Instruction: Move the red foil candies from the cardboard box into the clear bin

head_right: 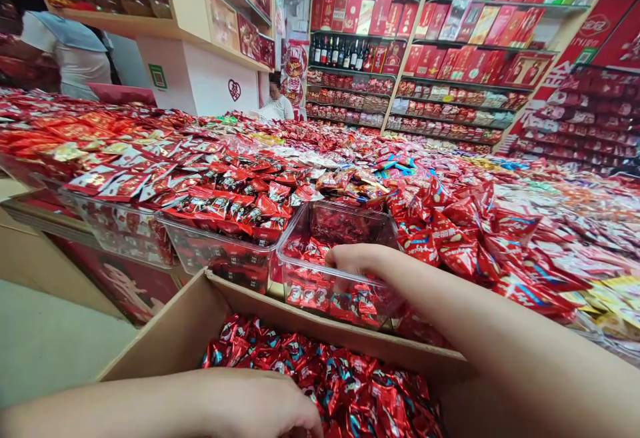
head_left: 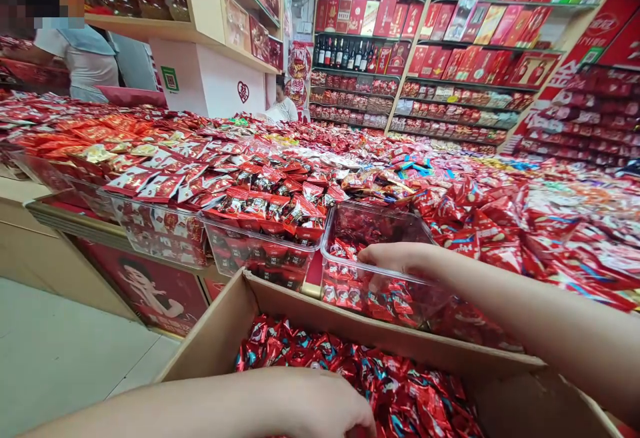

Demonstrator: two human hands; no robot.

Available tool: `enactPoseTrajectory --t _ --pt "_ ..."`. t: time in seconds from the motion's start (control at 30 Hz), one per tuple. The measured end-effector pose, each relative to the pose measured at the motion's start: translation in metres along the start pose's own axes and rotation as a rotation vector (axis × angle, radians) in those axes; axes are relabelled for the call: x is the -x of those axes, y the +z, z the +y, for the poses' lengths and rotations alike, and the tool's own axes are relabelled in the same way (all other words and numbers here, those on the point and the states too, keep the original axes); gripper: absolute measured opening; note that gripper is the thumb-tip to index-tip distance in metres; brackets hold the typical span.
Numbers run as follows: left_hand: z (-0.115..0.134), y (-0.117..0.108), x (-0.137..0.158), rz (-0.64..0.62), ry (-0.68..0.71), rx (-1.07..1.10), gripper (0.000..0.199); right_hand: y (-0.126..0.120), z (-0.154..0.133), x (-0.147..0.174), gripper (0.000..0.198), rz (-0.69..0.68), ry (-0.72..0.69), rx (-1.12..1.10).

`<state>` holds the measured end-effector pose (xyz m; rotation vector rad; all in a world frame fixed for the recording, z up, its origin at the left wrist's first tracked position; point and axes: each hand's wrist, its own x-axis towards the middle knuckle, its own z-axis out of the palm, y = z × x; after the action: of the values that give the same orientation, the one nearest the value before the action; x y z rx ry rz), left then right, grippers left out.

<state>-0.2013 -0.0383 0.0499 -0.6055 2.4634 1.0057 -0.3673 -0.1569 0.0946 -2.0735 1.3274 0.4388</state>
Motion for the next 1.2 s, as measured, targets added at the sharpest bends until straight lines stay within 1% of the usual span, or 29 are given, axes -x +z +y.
enactPoseTrajectory --t 0.13,0.27,0.33,0.4,0.47,0.5,0.63,0.73,0.8,0.9,1.07,1.2 --pt "-0.002 0.002 -0.002 -0.01 0.017 -0.041 0.039 0.004 0.003 -0.002 0.033 -0.013 0.019 0.042" --pt "-0.004 0.006 -0.004 0.015 -0.014 -0.054 0.037 0.005 0.001 0.0 0.026 0.061 0.044 0.11" --pt "-0.005 0.007 -0.004 0.031 -0.035 -0.063 0.037 0.004 -0.001 0.003 0.022 0.091 0.047 0.132" --pt "-0.005 0.007 -0.004 0.039 -0.068 -0.07 0.038 0.002 -0.003 0.008 0.014 0.101 0.046 0.155" --pt "-0.004 0.005 -0.003 0.025 -0.113 -0.073 0.041 0.0 -0.008 0.015 0.004 0.108 0.057 0.189" --pt "-0.003 0.005 -0.002 0.013 -0.129 -0.072 0.043 -0.001 -0.01 0.019 0.003 0.113 0.07 0.211" --pt "-0.001 0.004 -0.002 0.01 -0.142 -0.071 0.045 -0.001 -0.017 0.032 0.011 0.123 0.158 0.282" --pt "-0.004 0.007 -0.004 0.009 -0.159 -0.093 0.044 0.0 -0.015 0.032 0.018 0.08 0.208 0.281" --pt "-0.007 0.009 -0.006 0.004 -0.161 -0.109 0.044 0.0 -0.013 0.029 0.018 0.043 0.229 0.275" --pt "-0.011 0.012 -0.007 0.012 -0.16 -0.11 0.045 -0.001 -0.012 0.027 0.017 0.017 0.239 0.272" --pt "-0.014 0.013 -0.008 0.007 -0.202 -0.135 0.046 -0.002 -0.016 0.031 0.022 -0.033 0.249 0.242" --pt "-0.014 0.013 -0.008 0.005 -0.252 -0.185 0.042 -0.003 -0.015 0.032 0.026 -0.059 0.211 0.229"
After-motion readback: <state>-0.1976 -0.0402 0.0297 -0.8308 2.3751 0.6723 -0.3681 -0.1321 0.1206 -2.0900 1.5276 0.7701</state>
